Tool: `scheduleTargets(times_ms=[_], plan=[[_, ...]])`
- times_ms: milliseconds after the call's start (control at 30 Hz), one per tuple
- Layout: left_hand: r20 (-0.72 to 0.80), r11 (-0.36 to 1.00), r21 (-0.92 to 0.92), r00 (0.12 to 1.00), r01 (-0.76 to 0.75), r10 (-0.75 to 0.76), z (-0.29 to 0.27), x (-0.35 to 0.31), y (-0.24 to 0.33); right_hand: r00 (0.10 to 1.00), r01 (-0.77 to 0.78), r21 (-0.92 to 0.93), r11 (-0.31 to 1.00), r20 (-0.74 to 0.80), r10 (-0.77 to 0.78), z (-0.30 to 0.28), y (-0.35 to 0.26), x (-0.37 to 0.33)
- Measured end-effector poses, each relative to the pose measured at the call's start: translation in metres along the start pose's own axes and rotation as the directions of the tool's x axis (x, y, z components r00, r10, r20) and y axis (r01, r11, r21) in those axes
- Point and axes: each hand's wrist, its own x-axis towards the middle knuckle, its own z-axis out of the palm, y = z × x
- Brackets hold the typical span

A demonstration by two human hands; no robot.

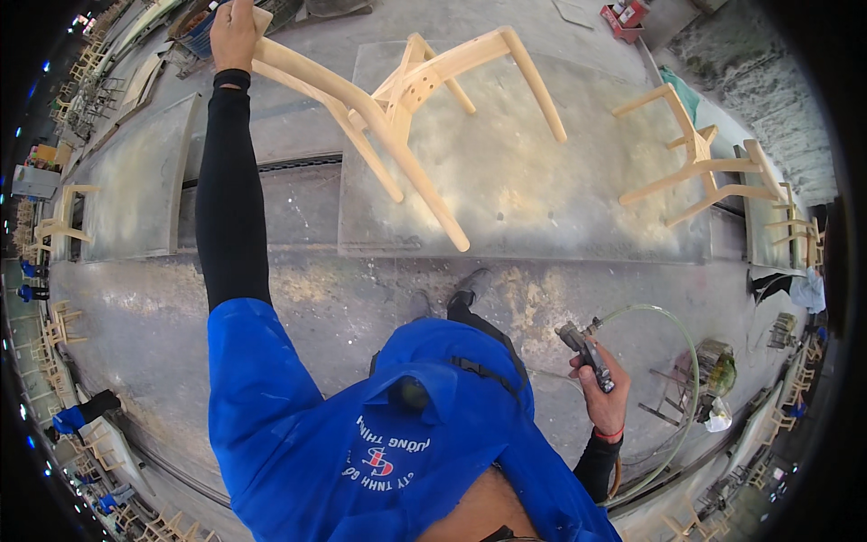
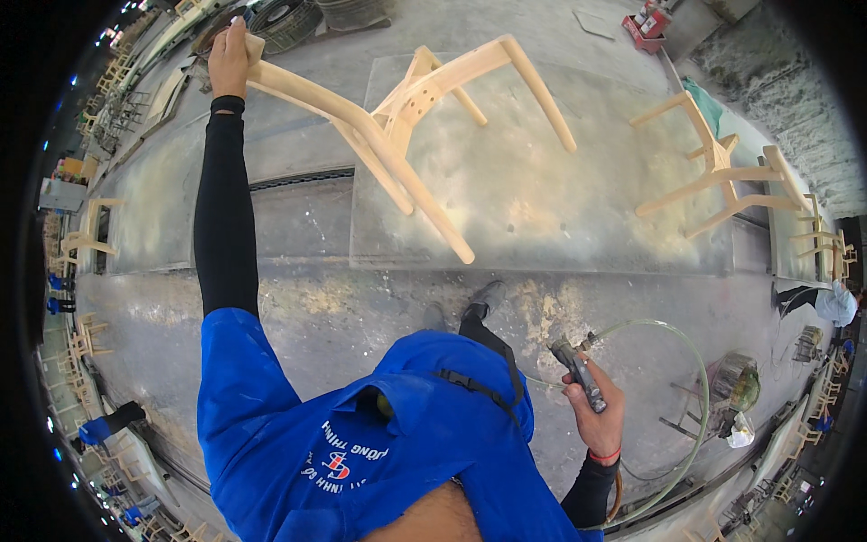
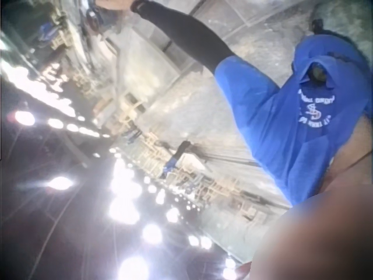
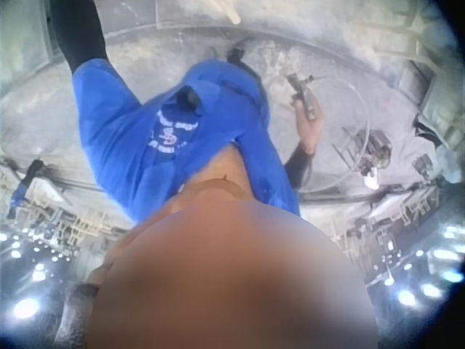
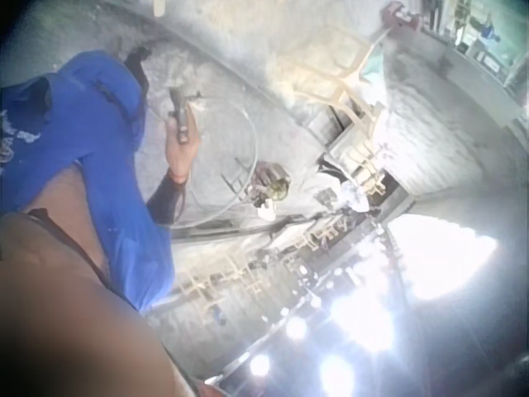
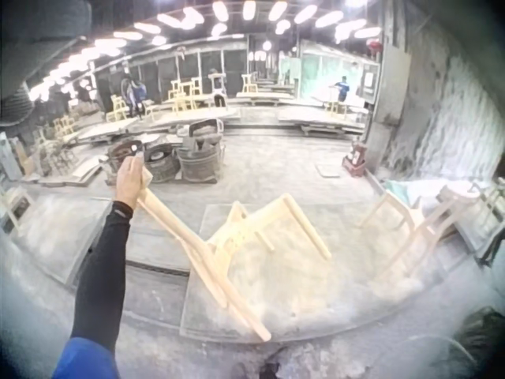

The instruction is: The person uses a spray gun to apply a light-colored finish to wooden chair frames on a factory floor. They hold each chair with one hand and spray with the other, rotating the chair to cover all sides before setting it down and picking up the next one.

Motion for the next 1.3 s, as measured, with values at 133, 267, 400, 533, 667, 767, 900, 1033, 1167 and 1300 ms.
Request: scheduleTargets(times_ms=[133, 267, 400, 533, 667, 767, 900, 1033, 1167, 1300], plan=[[0.021, 0.998, 0.052, 0.999, -0.044, 0.043, 0.001, -0.002, 0.004, 0.997, 0.074, 0.07, 0.995, -0.018, -0.073, 0.009, -0.007, -0.002], [-0.001, 0.994, 0.078, 0.997, -0.073, 0.073, 0.005, -0.009, 0.018, 0.981, 0.189, 0.088, 0.978, 0.022, -0.192, 0.023, -0.019, 0.009], [0.017, 0.998, 0.061, 1.0, -0.011, 0.01, 0.008, -0.014, 0.031, 0.98, 0.179, 0.008, 0.984, 0.086, -0.179, 0.032, -0.029, 0.022], [0.125, 0.998, 0.031, 0.991, 0.046, -0.05, -0.001, -0.013, 0.041, 0.964, 0.246, 0.066, 0.967, 0.083, -0.251, 0.045, -0.038, 0.027], [0.293, 0.989, -0.012, 0.946, 0.149, -0.139, -0.019, -0.008, 0.051, 0.892, 0.445, 0.153, 0.882, 0.011, -0.452, 0.055, -0.054, 0.03], [0.37, 0.982, -0.024, 0.914, 0.187, -0.165, -0.026, -0.004, 0.058, 0.857, 0.506, 0.151, 0.849, 0.029, -0.515, 0.056, -0.067, 0.031], [0.388, 0.978, -0.009, 0.902, 0.207, -0.187, -0.028, -0.003, 0.059, 0.847, 0.521, 0.084, 0.85, 0.072, -0.526, 0.066, -0.073, 0.04], [0.427, 0.952, -0.011, 0.862, 0.306, -0.273, -0.037, 0.002, 0.06, 0.824, 0.551, 0.128, 0.824, 0.069, -0.562, 0.076, -0.075, 0.041], [0.489, 0.879, -0.071, 0.785, 0.471, -0.38, -0.039, 0.008, 0.07, 0.769, 0.631, 0.096, 0.769, 0.051, -0.637, 0.075, -0.085, 0.036], [0.529, 0.863, -0.064, 0.75, 0.502, -0.397, -0.043, 0.008, 0.082, 0.773, 0.62, 0.13, 0.774, 0.067, -0.631, 0.083, -0.091, 0.037]])
